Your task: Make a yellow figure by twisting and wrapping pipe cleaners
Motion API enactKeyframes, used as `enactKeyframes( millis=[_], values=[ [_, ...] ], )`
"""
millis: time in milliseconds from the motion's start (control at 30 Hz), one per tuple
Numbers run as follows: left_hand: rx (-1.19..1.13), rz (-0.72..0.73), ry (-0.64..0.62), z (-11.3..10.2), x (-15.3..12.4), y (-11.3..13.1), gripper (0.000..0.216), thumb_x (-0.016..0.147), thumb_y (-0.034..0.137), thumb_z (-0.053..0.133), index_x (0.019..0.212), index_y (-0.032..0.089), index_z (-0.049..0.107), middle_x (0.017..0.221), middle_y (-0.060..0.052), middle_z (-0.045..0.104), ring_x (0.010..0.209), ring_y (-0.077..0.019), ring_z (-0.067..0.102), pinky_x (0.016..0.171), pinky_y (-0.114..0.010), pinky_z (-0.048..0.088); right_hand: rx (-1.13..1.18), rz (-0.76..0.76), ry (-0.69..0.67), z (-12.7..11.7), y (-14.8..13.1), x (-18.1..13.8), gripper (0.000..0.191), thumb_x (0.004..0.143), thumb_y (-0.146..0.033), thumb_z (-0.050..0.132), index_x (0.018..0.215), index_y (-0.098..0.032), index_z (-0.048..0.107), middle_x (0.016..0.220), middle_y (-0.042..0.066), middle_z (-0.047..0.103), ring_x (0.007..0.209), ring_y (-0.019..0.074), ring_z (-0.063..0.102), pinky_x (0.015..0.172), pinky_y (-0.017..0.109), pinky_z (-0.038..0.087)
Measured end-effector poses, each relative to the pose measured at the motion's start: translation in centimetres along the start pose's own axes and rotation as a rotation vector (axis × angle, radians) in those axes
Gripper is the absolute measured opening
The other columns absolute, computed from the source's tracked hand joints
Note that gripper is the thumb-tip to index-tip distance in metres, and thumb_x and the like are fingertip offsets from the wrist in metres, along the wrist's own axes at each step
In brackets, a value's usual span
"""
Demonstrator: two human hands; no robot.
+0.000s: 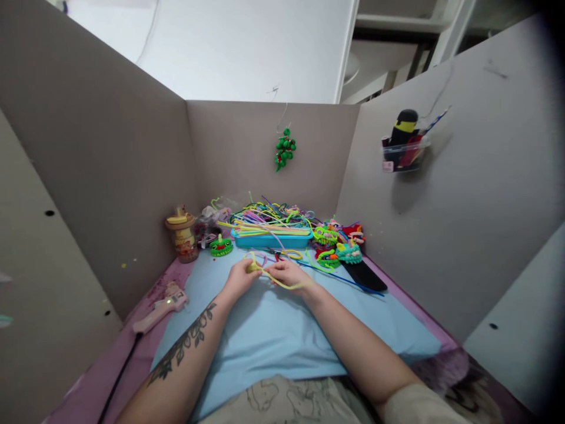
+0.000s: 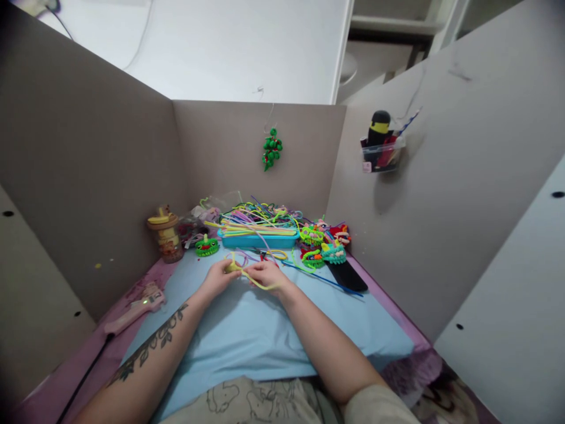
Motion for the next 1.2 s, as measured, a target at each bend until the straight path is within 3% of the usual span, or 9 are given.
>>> enactKeyframes(
  millis=[67,167,300,433,533,700,833,967,1200],
  values=[
    [-0.232,-0.134,-0.075,0.1,-0.1,0.2,0.027,0.058,0.029,0.07,0.079,0.014,0.064,0.069,-0.001,0.06,0.065,-0.0149,0.053,0.063,-0.026,0.041,-0.01,-0.078,0.056,-0.3,-0.3,0.0,0.029,0.074,-0.039,0.059,0.087,-0.014,0.066,0.069,0.004,0.061,0.056,0.0112,0.054,0.053,0.024,0.044],
    [-0.545,-0.26,-0.175,0.2,-0.3,0.7,0.042,0.056,0.03,0.075,0.093,0.015,0.06,0.085,-0.003,0.063,0.073,-0.0153,0.057,0.067,-0.027,0.044,-0.282,-0.393,0.285,-0.3,-1.0,-0.3,0.023,0.073,-0.032,0.061,0.09,-0.017,0.067,0.088,0.006,0.059,0.078,0.0158,0.056,0.071,0.031,0.046],
    [-0.577,-0.322,-0.234,0.2,-0.7,1.0,0.046,0.056,0.032,0.078,0.093,0.016,0.057,0.085,-0.004,0.062,0.072,-0.0148,0.058,0.063,-0.025,0.044,-0.582,-0.634,0.364,0.3,-1.2,-0.5,0.013,0.071,-0.02,0.064,0.084,-0.021,0.069,0.1,0.006,0.051,0.1,0.0192,0.05,0.093,0.037,0.038],
    [-0.457,-0.246,-0.286,0.2,-0.7,0.8,0.042,0.06,0.037,0.075,0.09,0.016,0.054,0.078,-0.002,0.06,0.064,-0.0125,0.055,0.055,-0.022,0.038,-0.614,-0.573,0.339,0.1,-0.9,-0.5,0.002,0.071,-0.018,0.065,0.071,-0.019,0.066,0.098,0.004,0.049,0.099,0.0184,0.049,0.093,0.035,0.036],
    [-0.35,-0.118,-0.338,0.4,-0.6,0.4,0.041,0.063,0.037,0.073,0.09,0.016,0.051,0.073,0.001,0.057,0.061,-0.011,0.05,0.053,-0.02,0.036,-0.641,-0.526,0.226,-0.4,-0.8,-0.4,0.008,0.068,-0.018,0.067,0.062,-0.018,0.062,0.098,0.003,0.048,0.099,0.0179,0.047,0.092,0.035,0.035],
    [-0.231,0.028,-0.33,0.2,-0.5,-0.1,0.035,0.069,0.034,0.066,0.094,0.016,0.049,0.075,0.001,0.054,0.064,-0.0107,0.048,0.057,-0.021,0.035,-0.593,-0.46,0.156,-0.5,-0.6,-0.2,0.006,0.067,-0.018,0.067,0.065,-0.017,0.061,0.094,0.001,0.048,0.093,0.0156,0.049,0.084,0.03,0.039],
    [-0.169,0.046,-0.278,0.0,-0.6,0.1,0.031,0.067,0.028,0.066,0.091,0.017,0.049,0.071,0.003,0.052,0.061,-0.0102,0.045,0.055,-0.021,0.034,-0.495,-0.421,0.232,-0.3,-1.0,-0.3,0.008,0.068,-0.021,0.066,0.076,-0.019,0.066,0.103,0.003,0.048,0.095,0.0159,0.05,0.073,0.026,0.041],
    [-0.131,0.011,-0.342,0.4,-0.8,0.1,0.033,0.067,0.024,0.064,0.093,0.018,0.046,0.065,0.006,0.048,0.055,-0.0089,0.042,0.051,-0.02,0.031,-0.45,-0.458,0.248,-1.1,-1.7,-0.5,0.006,0.07,-0.022,0.066,0.075,-0.019,0.068,0.101,0.004,0.051,0.097,0.0169,0.052,0.075,0.027,0.042],
    [-0.299,-0.055,-0.425,0.5,-0.8,0.2,0.041,0.069,0.034,0.065,0.096,0.02,0.037,0.068,0.005,0.051,0.057,-0.0097,0.048,0.052,-0.02,0.033,-0.472,-0.434,-0.033,-2.3,-1.8,-0.9,0.017,0.069,-0.027,0.07,0.084,-0.02,0.07,0.108,0.005,0.055,0.102,0.0193,0.054,0.083,0.032,0.044]
  ],
)
Point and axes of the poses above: each hand's wrist, its own x-axis towards the middle knuckle, its own z-axis out of the palm, y = z × x, the point moved 1 cm from there along x, towards the middle knuckle
